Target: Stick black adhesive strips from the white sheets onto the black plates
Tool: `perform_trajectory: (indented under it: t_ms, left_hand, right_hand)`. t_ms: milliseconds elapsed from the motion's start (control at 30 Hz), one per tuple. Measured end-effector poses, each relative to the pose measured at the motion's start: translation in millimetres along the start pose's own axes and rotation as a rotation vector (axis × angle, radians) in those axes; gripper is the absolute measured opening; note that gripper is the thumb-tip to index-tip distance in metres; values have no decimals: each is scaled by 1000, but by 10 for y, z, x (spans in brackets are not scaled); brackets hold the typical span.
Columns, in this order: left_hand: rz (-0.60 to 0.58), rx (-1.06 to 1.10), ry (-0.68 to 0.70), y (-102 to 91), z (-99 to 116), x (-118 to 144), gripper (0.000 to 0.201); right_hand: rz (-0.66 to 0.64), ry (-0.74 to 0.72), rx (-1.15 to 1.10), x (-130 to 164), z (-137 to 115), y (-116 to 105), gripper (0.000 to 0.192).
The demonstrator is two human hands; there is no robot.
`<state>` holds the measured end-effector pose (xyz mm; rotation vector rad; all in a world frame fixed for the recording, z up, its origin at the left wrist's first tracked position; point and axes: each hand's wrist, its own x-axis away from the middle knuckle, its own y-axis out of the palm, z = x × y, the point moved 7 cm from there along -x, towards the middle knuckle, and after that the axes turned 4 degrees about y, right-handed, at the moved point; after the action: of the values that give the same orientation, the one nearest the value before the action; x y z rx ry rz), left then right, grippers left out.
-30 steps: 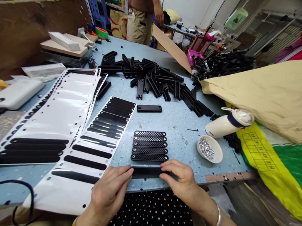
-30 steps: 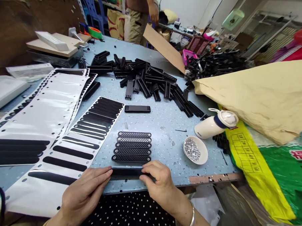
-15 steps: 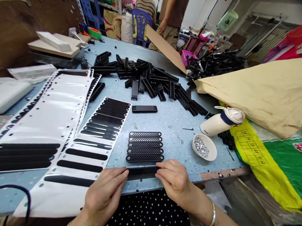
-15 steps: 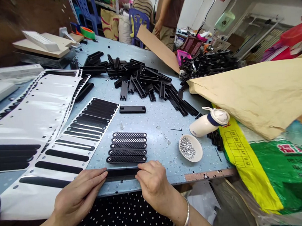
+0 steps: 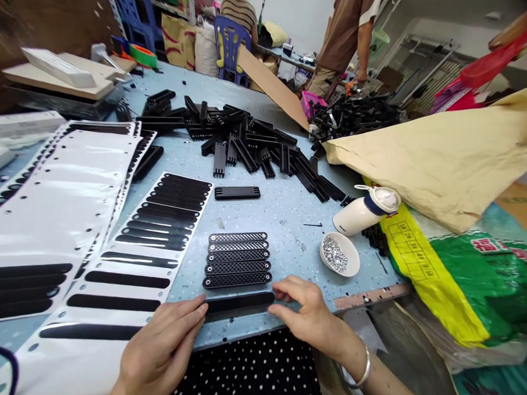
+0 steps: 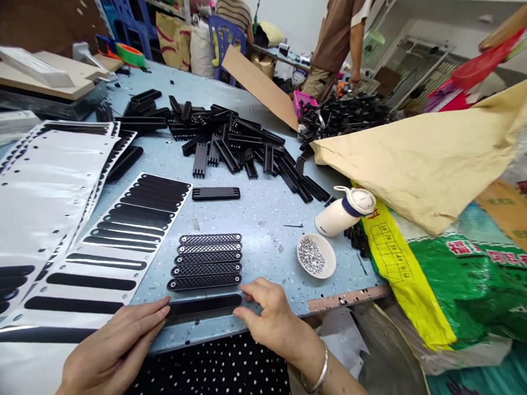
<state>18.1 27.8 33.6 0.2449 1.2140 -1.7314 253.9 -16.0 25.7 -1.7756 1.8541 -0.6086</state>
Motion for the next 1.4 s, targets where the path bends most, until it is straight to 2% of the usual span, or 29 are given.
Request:
perform_trajectory:
  t_ms: [100,167,233,300,367,400,533,667,767,833,967,1033,1100,1167,1267,1400]
  left_hand:
    - [-20,-55,-1,11,-31,41,22]
    - [-11,-87,-1,11,-68,82,21]
    - [14,-99,-2,1,-103,96,23]
    - [43,-106,25,-25,-77,53,23]
    - [54,-133,63,-51,28,-47,21]
    - [51,-151,80,-55,102,-111,20]
    - [23,-135,113,43,389,-352,13]
    - [2,-22,131,244,484,-432,19]
    - [-65,1,127,394,460,-430,21]
    - [-92,1,127,453,454,-434,21]
    - [-97,-16,121,508,481,-451,22]
    - [-109,-30,105,551,476,-433,25]
    - [-120,-40,91,602,458,-396,28]
    - [-134,-40,86,659,439,-355,30]
    - [-144,-40,81,720,419,-322,30]
    - [-143,-46,60,747,409,-327,27]
  right_hand:
    - [22,-73,125,-67,-32,-157,19]
    - [30,-97,401,-217,-5,-374,14]
    - [-5,-19,768,-462,126,-631,21]
    - [-30,46,876,-746,254,-883,18]
    - [-76,109,932,-1018,389,-1015,12]
    - [-109,138,947,-1136,455,-1025,8]
    - [-239,221,963,-1437,623,-879,33]
    - [-273,243,933,-1520,562,-845,32]
    - [-229,216,886,-1407,358,-875,17]
    - [-202,169,835,-1200,177,-811,9]
    - [-255,25,661,-540,-92,-448,12]
    - [-204,-95,382,-235,-200,-326,14]
    - [-146,-142,229,-21,-208,-274,20]
    - [-83,-165,216,93,-192,-261,24]
    - [-11,-215,310,143,-218,-247,25]
    - [-34,-254,426,121,-264,-162,24]
